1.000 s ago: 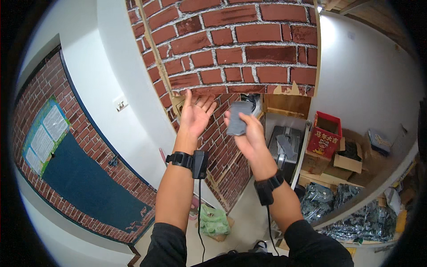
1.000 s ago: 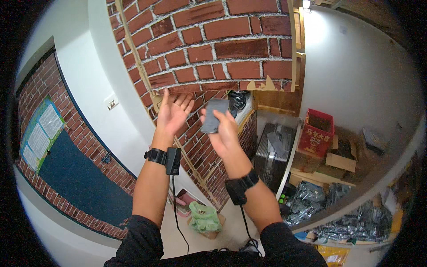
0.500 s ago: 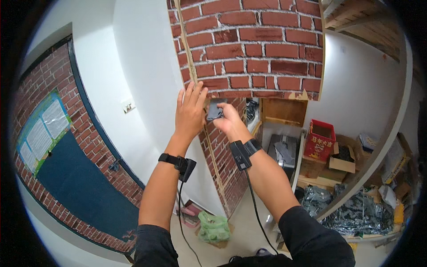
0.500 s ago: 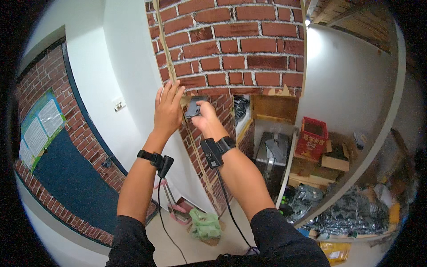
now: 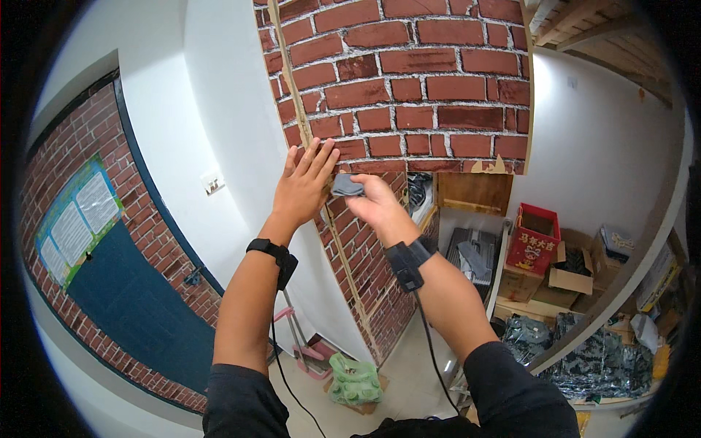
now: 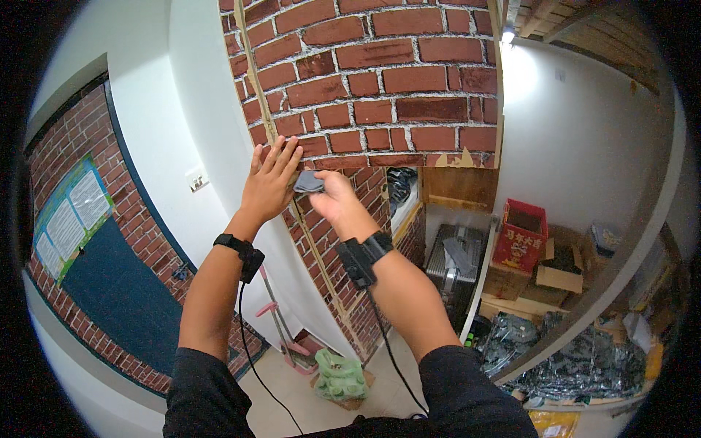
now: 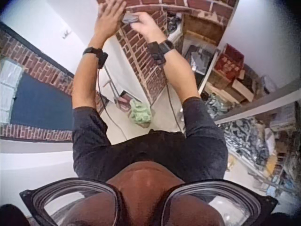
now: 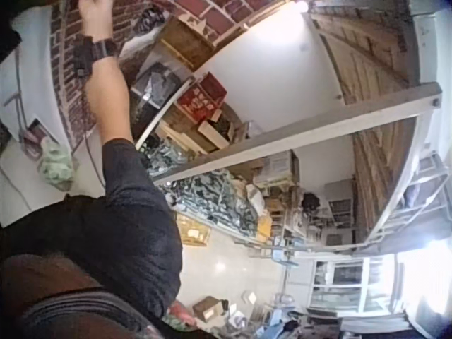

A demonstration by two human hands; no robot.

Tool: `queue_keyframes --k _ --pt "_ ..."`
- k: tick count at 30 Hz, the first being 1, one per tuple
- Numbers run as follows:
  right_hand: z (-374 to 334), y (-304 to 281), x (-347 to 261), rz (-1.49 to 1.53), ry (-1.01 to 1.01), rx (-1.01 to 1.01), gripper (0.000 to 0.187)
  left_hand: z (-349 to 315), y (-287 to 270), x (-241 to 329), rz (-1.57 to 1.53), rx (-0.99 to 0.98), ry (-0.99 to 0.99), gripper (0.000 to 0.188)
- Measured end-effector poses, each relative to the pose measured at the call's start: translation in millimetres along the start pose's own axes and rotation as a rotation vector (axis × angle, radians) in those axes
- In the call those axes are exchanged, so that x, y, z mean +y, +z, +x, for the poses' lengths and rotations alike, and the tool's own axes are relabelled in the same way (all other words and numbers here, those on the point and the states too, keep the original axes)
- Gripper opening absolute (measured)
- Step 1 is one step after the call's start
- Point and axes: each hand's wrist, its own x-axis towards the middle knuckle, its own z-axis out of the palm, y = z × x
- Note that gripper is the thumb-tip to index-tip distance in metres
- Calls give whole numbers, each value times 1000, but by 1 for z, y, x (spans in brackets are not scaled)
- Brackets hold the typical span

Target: The person sands a brick-patterned wall and then a wooden cabinet door using a sanding block. They move the sanding block across the wall surface and then rub the cabinet door and its frame.

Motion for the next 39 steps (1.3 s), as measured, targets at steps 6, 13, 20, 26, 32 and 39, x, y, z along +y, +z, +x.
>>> queue_keyframes --k 6,13,20,26,32,39 --pt "-16 -3 -14 196 65 3 37 0 5 1 6 37 -13 75" --pt "-102 -39 -129 205 -223 21 61 -2 4 3 73 6 -9 81" --pt "-174 -64 -242 127 -400 189 26 0 -6 6 75 -94 -20 79" --pt "-165 -88 -238 25 -765 370 33 10 -12 19 2 -36 -12 71" --pt "-164 -60 -216 -300 -898 254 52 31 -20 60 -134 98 51 70" --pt "-188 -47 -181 -1067 -1288 595 51 83 -23 132 -300 233 164 82"
